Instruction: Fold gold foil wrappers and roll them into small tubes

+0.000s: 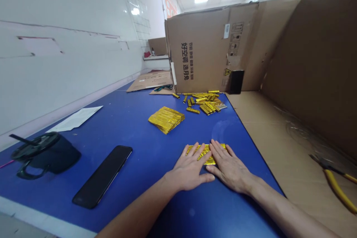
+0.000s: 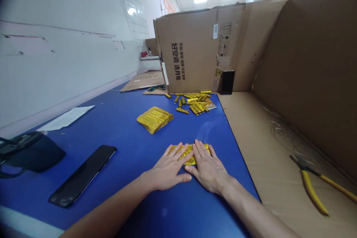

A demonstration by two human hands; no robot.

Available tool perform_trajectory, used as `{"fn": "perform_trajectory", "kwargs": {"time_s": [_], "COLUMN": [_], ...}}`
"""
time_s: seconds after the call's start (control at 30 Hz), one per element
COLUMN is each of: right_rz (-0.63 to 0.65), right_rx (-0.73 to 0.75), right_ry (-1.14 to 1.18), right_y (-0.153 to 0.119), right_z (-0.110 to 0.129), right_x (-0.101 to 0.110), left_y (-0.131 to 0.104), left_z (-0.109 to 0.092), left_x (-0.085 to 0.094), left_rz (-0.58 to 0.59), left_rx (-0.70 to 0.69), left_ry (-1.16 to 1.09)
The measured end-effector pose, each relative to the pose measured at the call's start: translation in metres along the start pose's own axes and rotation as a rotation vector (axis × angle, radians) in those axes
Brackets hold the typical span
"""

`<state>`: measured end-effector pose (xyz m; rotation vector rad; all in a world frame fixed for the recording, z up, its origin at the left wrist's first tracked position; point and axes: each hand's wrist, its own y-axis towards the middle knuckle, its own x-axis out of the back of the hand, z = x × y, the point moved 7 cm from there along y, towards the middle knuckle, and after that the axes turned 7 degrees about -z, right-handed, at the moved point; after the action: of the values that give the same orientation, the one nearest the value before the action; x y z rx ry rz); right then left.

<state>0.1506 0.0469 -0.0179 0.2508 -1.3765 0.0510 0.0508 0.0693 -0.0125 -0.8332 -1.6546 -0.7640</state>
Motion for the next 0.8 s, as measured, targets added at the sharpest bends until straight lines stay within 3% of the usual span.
{"fn": "perform_trajectory", "kwargs": {"time_s": [0.23,0.47,0.57,0.63,0.8], "right_rz": [0.007,0.006,0.024,0.035,0.053], "right_rx": [0.008,0.002,-0.008,-0.009,0.032], "right_ry": [-0.019,-0.043,-0.066,-0.080,-0.118], "right_y": [-0.001,0.001,0.001,0.001,0.001], "right_z": [0.001,0.001,0.002,0.002,0.003], "right_x": [-0.001,-0.001,-0.001,0.000,-0.001], "left_y": [0.000,-0.016,-0.018,-0.015,-0.001], "left_z": [-0.002,0.041,0.047,0.033,-0.036], "left_x": [-0.002,0.010,0.018,0.027,0.050], "left_rz": [0.026,0.054,0.053,-0.015,-0.224], "left_rx": [-0.010,0.172,0.259,0.252,0.109], "left_ry": [0.027,0.101,0.134,0.133,0.130]}}
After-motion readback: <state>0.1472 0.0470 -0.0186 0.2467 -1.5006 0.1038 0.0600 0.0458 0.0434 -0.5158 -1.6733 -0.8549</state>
